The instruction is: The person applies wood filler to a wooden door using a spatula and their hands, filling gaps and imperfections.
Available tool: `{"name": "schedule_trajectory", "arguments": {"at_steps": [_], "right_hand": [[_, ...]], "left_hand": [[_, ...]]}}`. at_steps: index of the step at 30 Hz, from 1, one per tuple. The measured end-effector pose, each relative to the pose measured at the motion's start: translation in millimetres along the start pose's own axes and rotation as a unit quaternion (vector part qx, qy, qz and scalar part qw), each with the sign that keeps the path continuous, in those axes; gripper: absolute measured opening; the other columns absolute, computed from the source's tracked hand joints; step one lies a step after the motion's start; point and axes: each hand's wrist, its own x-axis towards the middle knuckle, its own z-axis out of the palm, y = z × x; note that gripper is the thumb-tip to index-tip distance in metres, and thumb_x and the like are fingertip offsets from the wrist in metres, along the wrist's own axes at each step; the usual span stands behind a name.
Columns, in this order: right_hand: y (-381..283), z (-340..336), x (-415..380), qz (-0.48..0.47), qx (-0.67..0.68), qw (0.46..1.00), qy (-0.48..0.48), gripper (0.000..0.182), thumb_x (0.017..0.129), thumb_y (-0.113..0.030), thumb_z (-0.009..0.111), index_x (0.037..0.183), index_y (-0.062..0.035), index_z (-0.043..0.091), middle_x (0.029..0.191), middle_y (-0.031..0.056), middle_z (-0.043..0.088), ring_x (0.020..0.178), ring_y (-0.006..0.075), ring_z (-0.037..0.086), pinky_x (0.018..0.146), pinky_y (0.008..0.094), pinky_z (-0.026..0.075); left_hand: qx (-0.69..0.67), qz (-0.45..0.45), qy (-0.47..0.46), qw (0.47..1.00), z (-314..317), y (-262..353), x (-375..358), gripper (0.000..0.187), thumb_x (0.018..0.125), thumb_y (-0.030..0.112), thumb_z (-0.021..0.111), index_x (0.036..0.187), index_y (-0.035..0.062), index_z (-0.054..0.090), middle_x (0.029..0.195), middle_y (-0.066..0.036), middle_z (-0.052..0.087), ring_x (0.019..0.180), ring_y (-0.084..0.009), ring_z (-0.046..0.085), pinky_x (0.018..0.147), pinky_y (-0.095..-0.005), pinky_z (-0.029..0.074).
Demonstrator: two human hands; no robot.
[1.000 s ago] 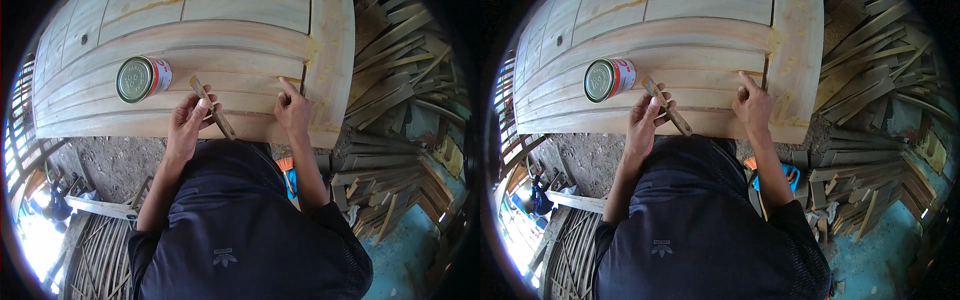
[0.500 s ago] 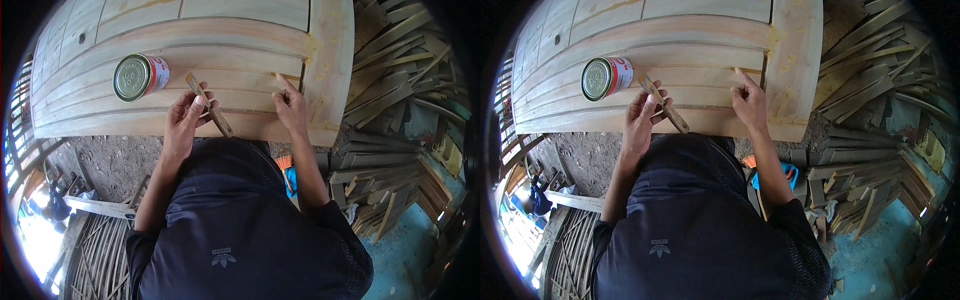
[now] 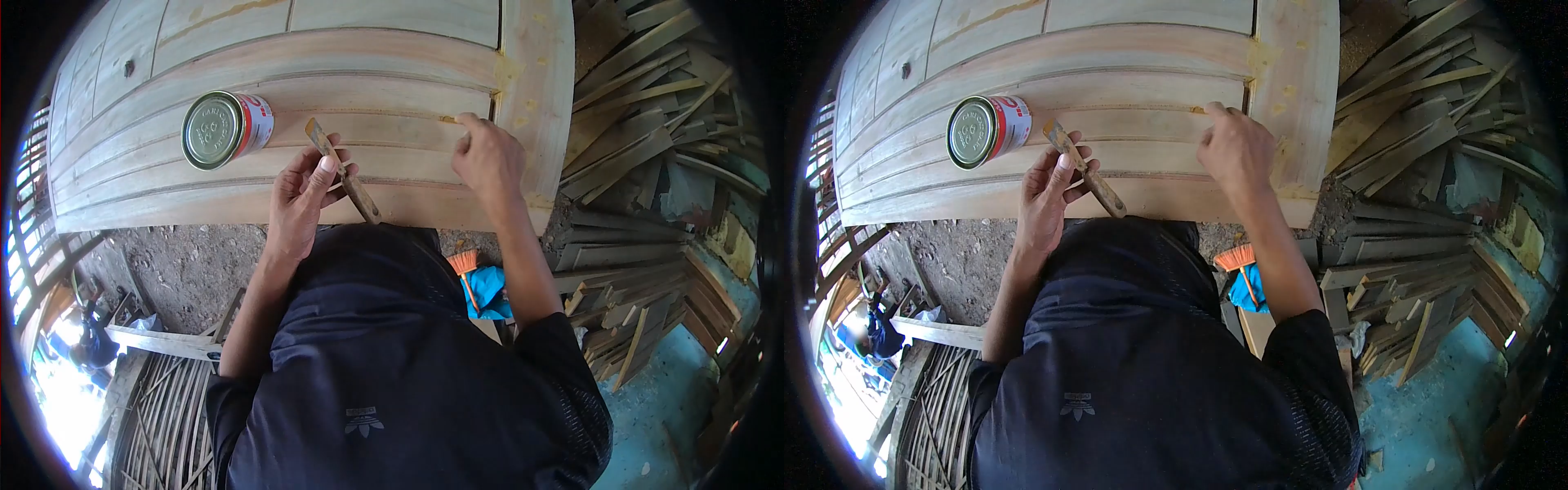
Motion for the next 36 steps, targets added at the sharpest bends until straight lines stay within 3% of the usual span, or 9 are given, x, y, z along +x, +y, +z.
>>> {"name": "schedule_trajectory", "arguments": {"at_steps": [2, 8, 12, 14, 21, 23, 26, 32, 36], "right_hand": [[11, 3, -1, 0.013, 0.125, 0.991, 0.040, 0.039, 0.082, -0.011, 0.067, 0.120, -0.0142, 0.076, 0.083, 0.0184, 0.074, 0.081, 0.0375, 0.073, 0.071, 0.0474, 0.059], [8, 31, -13, 0.045, 0.185, 0.982, -0.008, 0.052, 0.084, -0.011, 0.065, 0.134, -0.0208, 0.070, 0.086, 0.0179, 0.074, 0.080, 0.0380, 0.072, 0.076, 0.0480, 0.059], [5, 48, -12, -0.057, 0.178, 0.978, 0.096, 0.054, 0.084, -0.010, 0.064, 0.137, -0.0212, 0.068, 0.088, 0.0173, 0.074, 0.077, 0.0367, 0.072, 0.073, 0.0479, 0.059], [2, 36, -8, -0.051, 0.126, 0.990, 0.022, 0.052, 0.085, -0.009, 0.063, 0.136, -0.0206, 0.069, 0.090, 0.0165, 0.074, 0.077, 0.0360, 0.072, 0.073, 0.0478, 0.059], [24, 32, -3, -0.041, 0.164, 0.986, 0.000, 0.046, 0.086, -0.011, 0.062, 0.130, -0.0208, 0.073, 0.090, 0.0169, 0.075, 0.077, 0.0372, 0.071, 0.074, 0.0487, 0.059], [15, 38, 0, -0.112, 0.190, 0.974, 0.044, 0.041, 0.089, -0.010, 0.061, 0.127, -0.0186, 0.074, 0.083, 0.0175, 0.072, 0.073, 0.0352, 0.069, 0.071, 0.0464, 0.056], [32, 26, 4, -0.081, 0.127, 0.989, 0.005, 0.044, 0.089, -0.008, 0.060, 0.130, -0.0191, 0.072, 0.081, 0.0171, 0.071, 0.072, 0.0357, 0.069, 0.070, 0.0469, 0.056], [0, 29, 9, -0.092, 0.173, 0.980, -0.033, 0.042, 0.089, -0.009, 0.059, 0.126, -0.0221, 0.074, 0.081, 0.0177, 0.071, 0.074, 0.0366, 0.069, 0.071, 0.0474, 0.056], [19, 24, 6, -0.083, 0.136, 0.987, -0.012, 0.041, 0.088, -0.010, 0.060, 0.125, -0.0217, 0.075, 0.079, 0.0190, 0.070, 0.073, 0.0366, 0.069, 0.070, 0.0478, 0.056]], "left_hand": [[-0.010, -0.001, 0.009, 1.000, 0, 1, -2, 0.046, 0.106, 0.029, 0.065, 0.143, 0.0030, 0.057, 0.127, -0.011, 0.068, 0.117, -0.0250, 0.069, 0.102, -0.0424, 0.057], [-0.010, 0.002, 0.015, 1.000, -3, -1, -1, 0.047, 0.106, 0.030, 0.064, 0.144, 0.0032, 0.056, 0.126, -0.011, 0.068, 0.117, -0.0252, 0.069, 0.102, -0.0422, 0.057], [-0.010, 0.002, 0.014, 1.000, -2, -3, 0, 0.046, 0.106, 0.030, 0.064, 0.144, 0.0032, 0.056, 0.126, -0.011, 0.068, 0.117, -0.0253, 0.069, 0.102, -0.0423, 0.057], [-0.005, 0.000, 0.008, 1.000, -2, -3, 0, 0.046, 0.106, 0.030, 0.064, 0.143, 0.0027, 0.056, 0.127, -0.011, 0.067, 0.118, -0.0256, 0.069, 0.102, -0.0424, 0.057], [-0.009, 0.000, 0.016, 1.000, 0, -1, -1, 0.047, 0.106, 0.030, 0.064, 0.143, 0.0016, 0.056, 0.127, -0.011, 0.067, 0.118, -0.0254, 0.068, 0.103, -0.0430, 0.056], [-0.007, 0.002, 0.001, 1.000, -1, -5, 3, 0.048, 0.106, 0.031, 0.065, 0.144, 0.0015, 0.056, 0.127, -0.011, 0.067, 0.118, -0.0252, 0.068, 0.103, -0.0432, 0.056], [-0.001, -0.007, -0.003, 1.000, 5, 0, -2, 0.049, 0.106, 0.031, 0.065, 0.144, 0.0014, 0.055, 0.127, -0.011, 0.067, 0.118, -0.0249, 0.068, 0.103, -0.0434, 0.056], [-0.005, 0.007, -0.002, 1.000, 0, -4, 2, 0.049, 0.107, 0.030, 0.064, 0.145, 0.0012, 0.055, 0.127, -0.011, 0.066, 0.118, -0.0256, 0.068, 0.104, -0.0438, 0.056], [-0.002, 0.004, -0.006, 1.000, 5, 1, -3, 0.048, 0.107, 0.030, 0.064, 0.145, 0.0015, 0.055, 0.126, -0.011, 0.067, 0.118, -0.0259, 0.068, 0.104, -0.0439, 0.056]]}}
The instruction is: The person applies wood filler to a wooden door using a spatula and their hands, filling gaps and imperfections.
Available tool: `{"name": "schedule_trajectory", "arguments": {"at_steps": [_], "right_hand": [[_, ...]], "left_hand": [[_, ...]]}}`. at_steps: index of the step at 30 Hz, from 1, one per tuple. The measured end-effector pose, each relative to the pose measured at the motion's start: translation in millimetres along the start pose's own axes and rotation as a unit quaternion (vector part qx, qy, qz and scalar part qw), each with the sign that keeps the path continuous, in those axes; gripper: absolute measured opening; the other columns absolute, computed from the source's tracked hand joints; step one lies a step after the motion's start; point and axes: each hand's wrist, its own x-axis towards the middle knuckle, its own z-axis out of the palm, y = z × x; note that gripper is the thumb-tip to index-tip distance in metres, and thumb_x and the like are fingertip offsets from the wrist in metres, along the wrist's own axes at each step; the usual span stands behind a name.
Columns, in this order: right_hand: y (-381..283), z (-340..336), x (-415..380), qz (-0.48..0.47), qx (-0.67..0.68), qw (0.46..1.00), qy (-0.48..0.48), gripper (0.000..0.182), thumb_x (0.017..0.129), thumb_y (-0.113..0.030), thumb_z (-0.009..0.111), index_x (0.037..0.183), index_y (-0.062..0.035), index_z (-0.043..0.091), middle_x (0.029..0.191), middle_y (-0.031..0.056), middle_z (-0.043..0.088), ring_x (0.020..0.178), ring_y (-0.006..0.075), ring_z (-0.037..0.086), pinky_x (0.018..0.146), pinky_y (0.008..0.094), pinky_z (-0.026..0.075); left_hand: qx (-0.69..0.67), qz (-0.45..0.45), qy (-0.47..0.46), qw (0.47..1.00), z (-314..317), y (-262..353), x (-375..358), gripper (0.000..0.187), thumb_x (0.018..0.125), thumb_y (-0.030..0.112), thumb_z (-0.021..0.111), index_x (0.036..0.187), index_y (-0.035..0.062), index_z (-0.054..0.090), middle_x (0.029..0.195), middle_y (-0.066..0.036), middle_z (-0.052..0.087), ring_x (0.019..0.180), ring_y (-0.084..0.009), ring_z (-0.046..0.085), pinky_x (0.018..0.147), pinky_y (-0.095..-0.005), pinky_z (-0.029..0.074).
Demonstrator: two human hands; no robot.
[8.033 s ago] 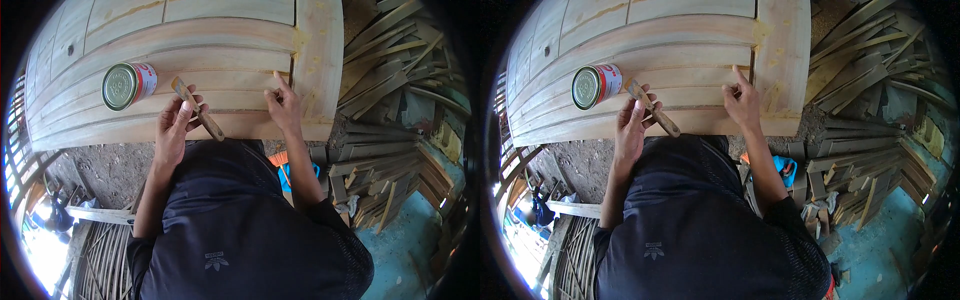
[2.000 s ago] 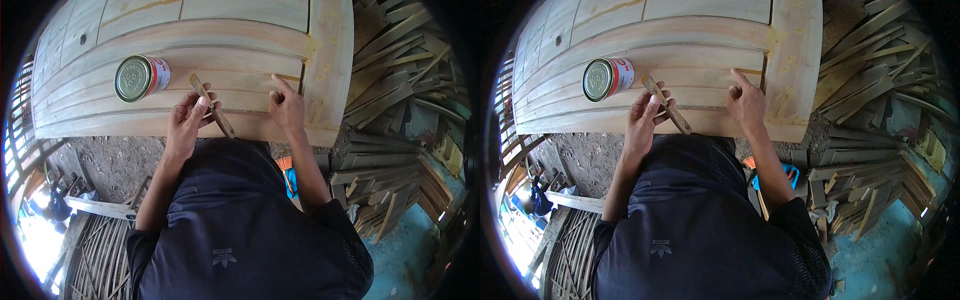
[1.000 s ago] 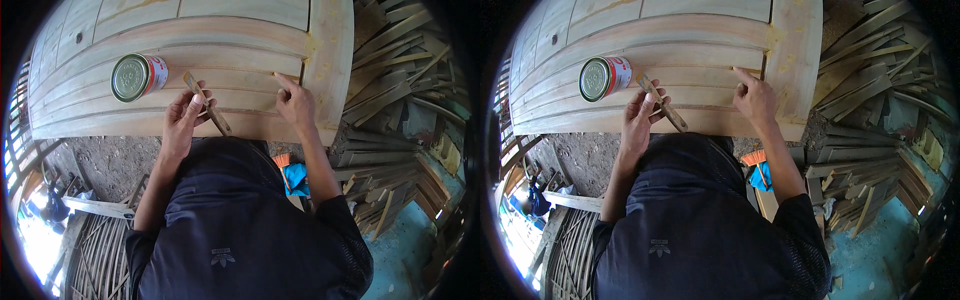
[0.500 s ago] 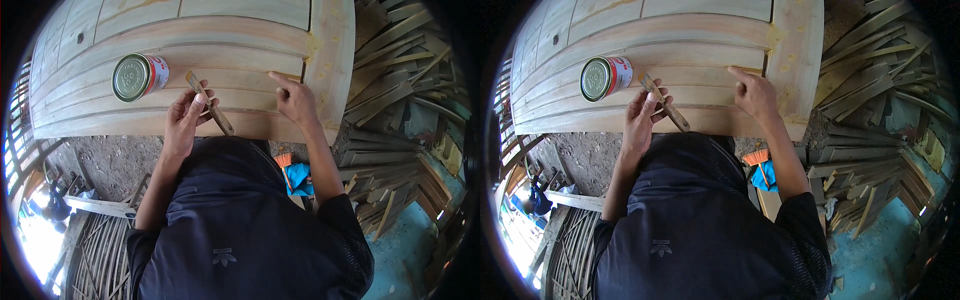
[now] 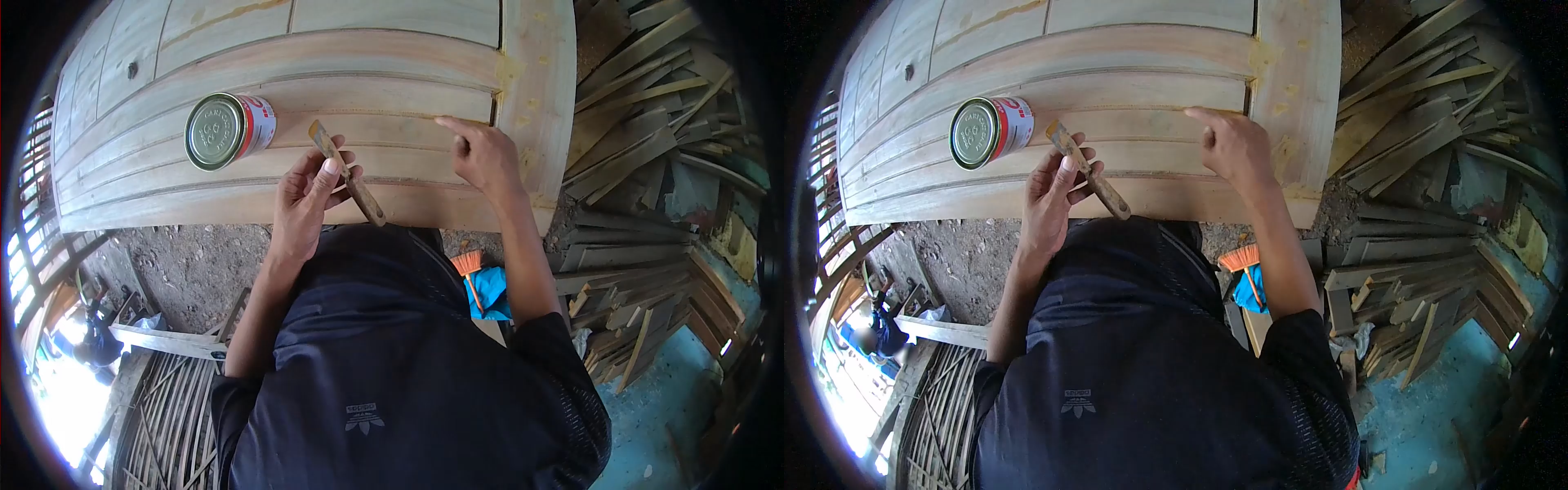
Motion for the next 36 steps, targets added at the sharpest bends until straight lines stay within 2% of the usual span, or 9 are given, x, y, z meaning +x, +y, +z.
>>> {"name": "schedule_trajectory", "arguments": {"at_steps": [9, 15, 17, 19, 22, 25, 27, 29, 36], "right_hand": [[-24, 17, -5, 0.004, -0.047, 0.999, 0.005, 0.041, 0.087, -0.013, 0.063, 0.125, -0.0252, 0.075, 0.082, 0.0141, 0.074, 0.078, 0.0348, 0.072, 0.074, 0.0470, 0.059], [2, -41, -56, 0.171, -0.114, 0.975, 0.080, 0.030, 0.087, -0.011, 0.070, 0.116, -0.0137, 0.075, 0.086, 0.0159, 0.075, 0.080, 0.0339, 0.074, 0.073, 0.0459, 0.059], [5, -56, -67, 0.224, 0.090, 0.967, 0.084, 0.018, 0.091, -0.010, 0.073, 0.108, -0.0079, 0.074, 0.086, 0.0149, 0.075, 0.078, 0.0312, 0.074, 0.070, 0.0396, 0.057], [3, -52, -74, 0.247, 0.136, 0.957, 0.064, 0.013, 0.094, -0.012, 0.075, 0.103, -0.0029, 0.072, 0.081, 0.0118, 0.075, 0.072, 0.0233, 0.073, 0.068, 0.0340, 0.055], [-10, -28, -80, 0.180, 0.339, 0.920, 0.082, 0.016, 0.099, -0.015, 0.071, 0.101, 0.0012, 0.072, 0.075, 0.0075, 0.071, 0.069, 0.0093, 0.065, 0.063, 0.0276, 0.051], [-55, -25, -68, 0.148, 0.407, 0.898, 0.081, 0.015, 0.100, -0.014, 0.070, 0.102, 0.0008, 0.073, 0.073, 0.0075, 0.070, 0.069, 0.0089, 0.065, 0.064, 0.0259, 0.050], [-84, -28, -60, 0.137, 0.442, 0.883, 0.078, 0.018, 0.098, -0.013, 0.071, 0.110, 0.0002, 0.073, 0.086, 0.0102, 0.072, 0.077, 0.0130, 0.067, 0.066, 0.0266, 0.051], [-109, -34, -50, -0.012, 0.408, 0.893, 0.190, 0.029, 0.095, -0.013, 0.073, 0.123, -0.0021, 0.071, 0.104, 0.0131, 0.071, 0.086, 0.0186, 0.067, 0.067, 0.0275, 0.051], [-125, -32, -33, -0.109, 0.415, 0.884, 0.185, 0.044, 0.091, -0.007, 0.076, 0.134, -0.0047, 0.068, 0.103, 0.0112, 0.064, 0.089, 0.0212, 0.063, 0.071, 0.0326, 0.055]], "left_hand": [[0.009, -0.004, -0.008, 1.000, 2, -2, 2, 0.049, 0.107, 0.031, 0.064, 0.146, 0.0019, 0.054, 0.127, -0.011, 0.066, 0.117, -0.0253, 0.069, 0.102, -0.0424, 0.057], [0.011, 0.005, 0.007, 1.000, -4, -4, 0, 0.050, 0.107, 0.031, 0.063, 0.146, 0.0017, 0.054, 0.127, -0.010, 0.066, 0.117, -0.0243, 0.068, 0.101, -0.0412, 0.058], [0.018, 0.004, 0.002, 1.000, -4, -4, 2, 0.050, 0.107, 0.032, 0.062, 0.146, 0.0020, 0.054, 0.127, -0.010, 0.066, 0.118, -0.0236, 0.068, 0.101, -0.0414, 0.058], [0.028, -0.006, -0.028, 0.999, -1, -6, 4, 0.050, 0.108, 0.032, 0.061, 0.147, 0.0023, 0.053, 0.128, -0.010, 0.066, 0.119, -0.0234, 0.067, 0.101, -0.0429, 0.057], [0.012, -0.012, -0.095, 0.995, 10, -7, 4, 0.050, 0.109, 0.030, 0.060, 0.149, 0.0024, 0.051, 0.129, -0.010, 0.066, 0.120, -0.0240, 0.067, 0.103, -0.0435, 0.056], [-0.005, -0.003, -0.162, 0.987, 17, -7, 4, 0.051, 0.110, 0.029, 0.056, 0.153, 0.0030, 0.046, 0.134, -0.010, 0.063, 0.124, -0.0258, 0.065, 0.104, -0.0442, 0.055], [0.003, -0.014, -0.180, 0.984, 21, -2, 3, 0.052, 0.109, 0.029, 0.057, 0.153, 0.0021, 0.046, 0.135, -0.012, 0.063, 0.125, -0.0265, 0.065, 0.105, -0.0449, 0.055], [-0.017, -0.021, -0.189, 0.982, 23, 2, 3, 0.054, 0.107, 0.027, 0.061, 0.153, 0.0007, 0.046, 0.135, -0.011, 0.064, 0.124, -0.0244, 0.064, 0.109, -0.0431, 0.052], [-0.001, 0.026, -0.196, 0.980, 27, 6, 2, 0.044, 0.107, 0.018, 0.062, 0.146, 0.0005, 0.053, 0.133, -0.011, 0.065, 0.123, -0.0207, 0.063, 0.107, -0.0414, 0.055]]}}
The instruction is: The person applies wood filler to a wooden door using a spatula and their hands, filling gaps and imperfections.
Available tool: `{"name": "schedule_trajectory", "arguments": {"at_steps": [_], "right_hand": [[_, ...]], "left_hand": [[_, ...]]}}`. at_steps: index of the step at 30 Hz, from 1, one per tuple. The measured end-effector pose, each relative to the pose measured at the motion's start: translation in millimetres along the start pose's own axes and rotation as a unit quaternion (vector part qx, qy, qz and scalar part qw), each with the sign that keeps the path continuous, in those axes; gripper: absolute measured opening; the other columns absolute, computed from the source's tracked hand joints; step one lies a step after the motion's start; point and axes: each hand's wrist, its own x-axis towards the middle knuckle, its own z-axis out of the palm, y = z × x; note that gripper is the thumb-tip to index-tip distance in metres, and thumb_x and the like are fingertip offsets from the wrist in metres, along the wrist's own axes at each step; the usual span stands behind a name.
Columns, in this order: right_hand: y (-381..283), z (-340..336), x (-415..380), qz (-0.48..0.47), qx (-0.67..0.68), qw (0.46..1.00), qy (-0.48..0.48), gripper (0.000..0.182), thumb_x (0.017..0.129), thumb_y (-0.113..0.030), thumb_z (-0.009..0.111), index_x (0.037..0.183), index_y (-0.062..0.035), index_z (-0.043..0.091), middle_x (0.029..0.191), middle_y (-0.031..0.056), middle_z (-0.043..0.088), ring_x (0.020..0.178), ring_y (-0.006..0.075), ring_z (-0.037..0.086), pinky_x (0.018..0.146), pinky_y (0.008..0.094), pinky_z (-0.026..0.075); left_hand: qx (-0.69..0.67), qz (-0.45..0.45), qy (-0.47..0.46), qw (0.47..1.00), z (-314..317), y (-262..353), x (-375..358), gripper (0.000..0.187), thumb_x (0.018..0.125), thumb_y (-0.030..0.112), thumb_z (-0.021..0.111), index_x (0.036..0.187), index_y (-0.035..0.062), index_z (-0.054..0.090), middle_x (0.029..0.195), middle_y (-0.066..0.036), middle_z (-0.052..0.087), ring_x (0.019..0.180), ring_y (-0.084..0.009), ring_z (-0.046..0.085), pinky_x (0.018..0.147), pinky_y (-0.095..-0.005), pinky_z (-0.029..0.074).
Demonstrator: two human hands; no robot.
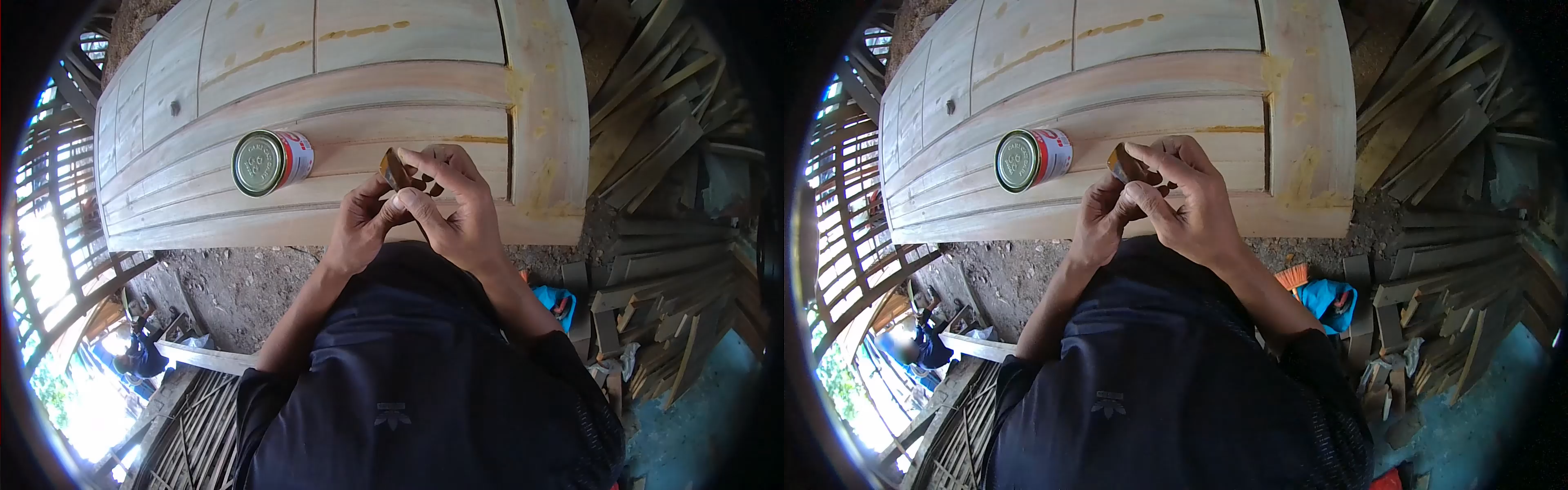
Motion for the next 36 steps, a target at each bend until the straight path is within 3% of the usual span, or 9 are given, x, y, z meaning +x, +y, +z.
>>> {"name": "schedule_trajectory", "arguments": {"at_steps": [9, 11, 17, 19, 27, 30, 32, 33, 36], "right_hand": [[8, 2, -2, 0.029, 0.030, 0.998, -0.043, 0.037, 0.094, -0.001, 0.071, 0.131, -0.0023, 0.069, 0.102, 0.0075, 0.060, 0.091, 0.0167, 0.063, 0.083, 0.0307, 0.056], [6, 0, -2, 0.243, 0.353, 0.903, -0.043, 0.030, 0.097, -0.003, 0.069, 0.127, -0.0003, 0.069, 0.103, 0.0039, 0.061, 0.091, 0.0151, 0.062, 0.088, 0.0306, 0.054], [30, -25, -1, 0.348, 0.454, 0.820, -0.009, 0.040, 0.101, -0.015, 0.068, 0.138, -0.0023, 0.060, 0.093, -0.0025, 0.060, 0.082, 0.0045, 0.056, 0.069, 0.0217, 0.045], [59, -40, -5, 0.333, 0.225, 0.916, 0.016, 0.045, 0.099, -0.011, 0.067, 0.141, -0.0004, 0.056, 0.085, -0.0028, 0.059, 0.072, 0.0038, 0.052, 0.062, 0.0214, 0.042], [107, -35, -15, 0.408, 0.132, 0.903, -0.020, 0.061, 0.099, -0.014, 0.068, 0.155, -0.0049, 0.046, 0.073, -0.0074, 0.051, 0.061, 0.0023, 0.045, 0.055, 0.0207, 0.035], [110, -30, -18, 0.401, 0.086, 0.912, -0.012, 0.062, 0.096, -0.012, 0.071, 0.154, -0.0058, 0.050, 0.074, -0.0018, 0.055, 0.066, 0.0054, 0.049, 0.061, 0.0242, 0.043], [113, -29, -22, 0.285, -0.136, 0.946, -0.069, 0.065, 0.093, -0.014, 0.071, 0.154, -0.0052, 0.049, 0.074, 0.0080, 0.065, 0.065, 0.0151, 0.062, 0.064, 0.0318, 0.052], [108, -26, -22, 0.287, -0.136, 0.946, -0.071, 0.065, 0.093, -0.014, 0.071, 0.154, -0.0052, 0.049, 0.074, 0.0080, 0.065, 0.065, 0.0151, 0.062, 0.064, 0.0318, 0.052], [80, -12, -10, 0.231, -0.468, 0.840, -0.147, 0.061, 0.093, -0.015, 0.065, 0.151, -0.0054, 0.051, 0.079, 0.0159, 0.072, 0.074, 0.0278, 0.073, 0.069, 0.0411, 0.057]], "left_hand": [[0.059, 0.014, 0.018, 0.998, -2, -2, 4, 0.038, 0.105, 0.014, 0.064, 0.138, -0.0042, 0.057, 0.125, -0.012, 0.067, 0.114, -0.0198, 0.068, 0.102, -0.0366, 0.058], [0.084, 0.000, 0.059, 0.995, -4, -5, 4, 0.040, 0.105, 0.015, 0.065, 0.139, -0.0049, 0.056, 0.123, -0.013, 0.067, 0.113, -0.0195, 0.068, 0.100, -0.0355, 0.058], [0.064, -0.030, 0.142, 0.987, -11, -6, -2, 0.044, 0.105, 0.018, 0.066, 0.141, -0.0048, 0.055, 0.123, -0.014, 0.067, 0.112, -0.0212, 0.069, 0.100, -0.0353, 0.058], [0.061, -0.028, 0.148, 0.987, -21, -8, -6, 0.044, 0.106, 0.019, 0.065, 0.142, -0.0040, 0.055, 0.125, -0.013, 0.066, 0.112, -0.0214, 0.069, 0.100, -0.0357, 0.058], [0.059, -0.013, 0.181, 0.982, -28, -6, -10, 0.045, 0.107, 0.021, 0.064, 0.144, -0.0027, 0.055, 0.126, -0.012, 0.067, 0.114, -0.0224, 0.069, 0.100, -0.0371, 0.057], [0.068, -0.018, 0.185, 0.980, -31, -8, -11, 0.048, 0.107, 0.026, 0.064, 0.145, -0.0009, 0.054, 0.127, -0.012, 0.066, 0.116, -0.0239, 0.069, 0.102, -0.0398, 0.057], [0.076, -0.021, 0.185, 0.980, -32, -9, -11, 0.051, 0.106, 0.031, 0.064, 0.146, 0.0008, 0.053, 0.128, -0.011, 0.066, 0.118, -0.0253, 0.068, 0.103, -0.0421, 0.056], [0.078, -0.021, 0.186, 0.979, -33, -9, -11, 0.051, 0.107, 0.032, 0.064, 0.146, 0.0007, 0.054, 0.128, -0.011, 0.066, 0.118, -0.0253, 0.068, 0.103, -0.0422, 0.056], [0.067, -0.024, 0.191, 0.979, -30, -7, -11, 0.048, 0.107, 0.027, 0.064, 0.145, -0.0007, 0.054, 0.127, -0.012, 0.066, 0.116, -0.0239, 0.069, 0.102, -0.0402, 0.056]]}}
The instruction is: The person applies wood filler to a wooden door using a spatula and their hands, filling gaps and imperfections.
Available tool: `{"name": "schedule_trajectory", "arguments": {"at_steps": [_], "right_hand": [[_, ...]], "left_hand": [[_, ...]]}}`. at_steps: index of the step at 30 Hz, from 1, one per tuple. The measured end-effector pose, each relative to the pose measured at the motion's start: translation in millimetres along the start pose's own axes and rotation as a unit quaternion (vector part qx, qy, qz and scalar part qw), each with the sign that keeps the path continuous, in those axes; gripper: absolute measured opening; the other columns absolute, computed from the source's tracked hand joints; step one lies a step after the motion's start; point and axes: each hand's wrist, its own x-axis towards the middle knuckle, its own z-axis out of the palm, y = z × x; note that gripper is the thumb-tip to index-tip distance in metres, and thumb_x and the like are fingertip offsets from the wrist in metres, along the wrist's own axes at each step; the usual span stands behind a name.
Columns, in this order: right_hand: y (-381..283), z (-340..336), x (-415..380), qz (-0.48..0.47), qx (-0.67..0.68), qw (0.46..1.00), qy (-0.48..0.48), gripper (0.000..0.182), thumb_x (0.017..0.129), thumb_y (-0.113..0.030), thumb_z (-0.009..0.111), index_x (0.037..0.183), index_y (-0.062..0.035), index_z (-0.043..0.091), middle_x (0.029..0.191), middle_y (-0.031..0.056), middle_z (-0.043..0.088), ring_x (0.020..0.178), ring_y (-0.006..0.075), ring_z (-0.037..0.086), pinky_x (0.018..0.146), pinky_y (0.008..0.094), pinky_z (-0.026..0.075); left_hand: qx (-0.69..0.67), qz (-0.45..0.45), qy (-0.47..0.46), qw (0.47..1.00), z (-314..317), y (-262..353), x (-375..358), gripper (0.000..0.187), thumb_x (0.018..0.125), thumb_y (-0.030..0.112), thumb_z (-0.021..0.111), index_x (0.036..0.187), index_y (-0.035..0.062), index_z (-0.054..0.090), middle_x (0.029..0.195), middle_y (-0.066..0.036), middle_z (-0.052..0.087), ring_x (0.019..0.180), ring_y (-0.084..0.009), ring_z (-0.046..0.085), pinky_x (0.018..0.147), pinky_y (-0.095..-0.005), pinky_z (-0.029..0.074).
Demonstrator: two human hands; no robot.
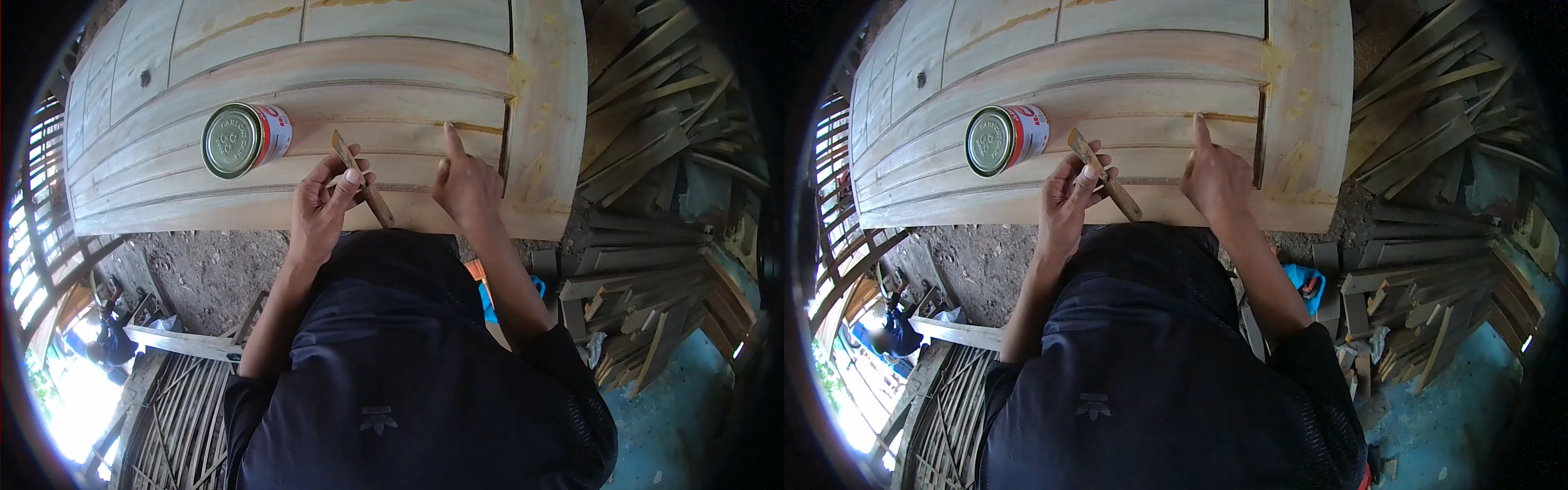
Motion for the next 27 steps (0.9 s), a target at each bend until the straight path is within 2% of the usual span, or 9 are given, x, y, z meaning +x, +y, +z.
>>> {"name": "schedule_trajectory", "arguments": {"at_steps": [2, 3, 5, 9, 11, 15, 18, 20, 27], "right_hand": [[-9, -9, 3, 0.024, -0.048, 0.998, -0.027, 0.057, 0.090, -0.014, 0.062, 0.146, -0.0086, 0.058, 0.083, 0.0213, 0.073, 0.083, 0.0390, 0.074, 0.076, 0.0505, 0.058], [-5, -13, 6, 0.025, -0.050, 0.998, -0.026, 0.057, 0.090, -0.014, 0.062, 0.146, -0.0086, 0.058, 0.083, 0.0213, 0.073, 0.083, 0.0390, 0.074, 0.076, 0.0505, 0.058], [10, -22, 12, -0.003, -0.069, 0.998, 0.006, 0.046, 0.088, -0.015, 0.066, 0.135, -0.0133, 0.068, 0.076, 0.0230, 0.072, 0.078, 0.0387, 0.074, 0.071, 0.0508, 0.059], [34, -26, 13, -0.029, 0.007, 0.999, 0.020, 0.047, 0.089, -0.015, 0.065, 0.136, -0.0160, 0.067, 0.080, 0.0214, 0.073, 0.079, 0.0392, 0.073, 0.074, 0.0520, 0.058], [40, -16, 14, -0.036, 0.084, 0.996, 0.004, 0.048, 0.091, -0.016, 0.063, 0.139, -0.0203, 0.066, 0.079, 0.0186, 0.071, 0.077, 0.0391, 0.071, 0.073, 0.0493, 0.058], [37, 2, 14, -0.041, 0.103, 0.993, 0.039, 0.048, 0.092, -0.017, 0.063, 0.140, -0.0205, 0.064, 0.079, 0.0174, 0.071, 0.076, 0.0396, 0.071, 0.072, 0.0497, 0.057], [22, 8, 14, -0.071, 0.079, 0.994, 0.034, 0.049, 0.091, -0.016, 0.063, 0.140, -0.0217, 0.065, 0.079, 0.0168, 0.072, 0.076, 0.0379, 0.072, 0.073, 0.0496, 0.058], [9, 4, 14, -0.084, -0.014, 0.996, 0.016, 0.050, 0.090, -0.014, 0.063, 0.140, -0.0229, 0.065, 0.079, 0.0167, 0.073, 0.077, 0.0370, 0.073, 0.073, 0.0497, 0.059], [41, -16, 14, -0.043, -0.049, 0.998, 0.004, 0.058, 0.087, -0.012, 0.064, 0.143, -0.0227, 0.061, 0.082, 0.0167, 0.074, 0.076, 0.0381, 0.072, 0.072, 0.0510, 0.059]], "left_hand": [[-0.013, -0.002, 0.004, 1.000, 1, 0, 0, 0.046, 0.106, 0.021, 0.064, 0.145, -0.0019, 0.054, 0.126, -0.012, 0.067, 0.114, -0.0225, 0.069, 0.101, -0.0382, 0.057], [-0.013, -0.001, 0.001, 1.000, 0, 0, 0, 0.046, 0.106, 0.021, 0.064, 0.144, -0.0019, 0.054, 0.126, -0.011, 0.067, 0.114, -0.0226, 0.069, 0.101, -0.0383, 0.057], [-0.013, 0.002, 0.000, 1.000, -2, 0, 0, 0.045, 0.106, 0.021, 0.064, 0.144, -0.0018, 0.055, 0.126, -0.011, 0.067, 0.114, -0.0226, 0.069, 0.101, -0.0383, 0.057], [-0.023, 0.005, 0.009, 1.000, -6, -1, -1, 0.045, 0.106, 0.022, 0.064, 0.144, -0.0019, 0.055, 0.126, -0.011, 0.067, 0.114, -0.0224, 0.069, 0.101, -0.0380, 0.057], [-0.020, 0.004, 0.014, 1.000, -5, -2, 1, 0.045, 0.106, 0.022, 0.064, 0.144, -0.0018, 0.055, 0.126, -0.012, 0.067, 0.114, -0.0223, 0.069, 0.101, -0.0380, 0.057], [-0.020, 0.007, 0.002, 1.000, -3, -2, 0, 0.046, 0.106, 0.022, 0.064, 0.144, -0.0020, 0.054, 0.126, -0.012, 0.067, 0.114, -0.0222, 0.069, 0.101, -0.0380, 0.057], [-0.019, 0.005, 0.000, 1.000, -3, -2, 1, 0.046, 0.107, 0.022, 0.064, 0.144, -0.0021, 0.054, 0.126, -0.012, 0.067, 0.114, -0.0223, 0.069, 0.101, -0.0380, 0.057], [-0.020, 0.000, 0.001, 1.000, -2, -3, 1, 0.046, 0.107, 0.022, 0.064, 0.145, -0.0021, 0.054, 0.126, -0.012, 0.067, 0.114, -0.0224, 0.069, 0.101, -0.0380, 0.057], [-0.015, 0.004, 0.010, 1.000, -3, 0, 0, 0.047, 0.106, 0.024, 0.065, 0.144, -0.0024, 0.054, 0.126, -0.012, 0.067, 0.115, -0.0226, 0.069, 0.101, -0.0381, 0.057]]}}
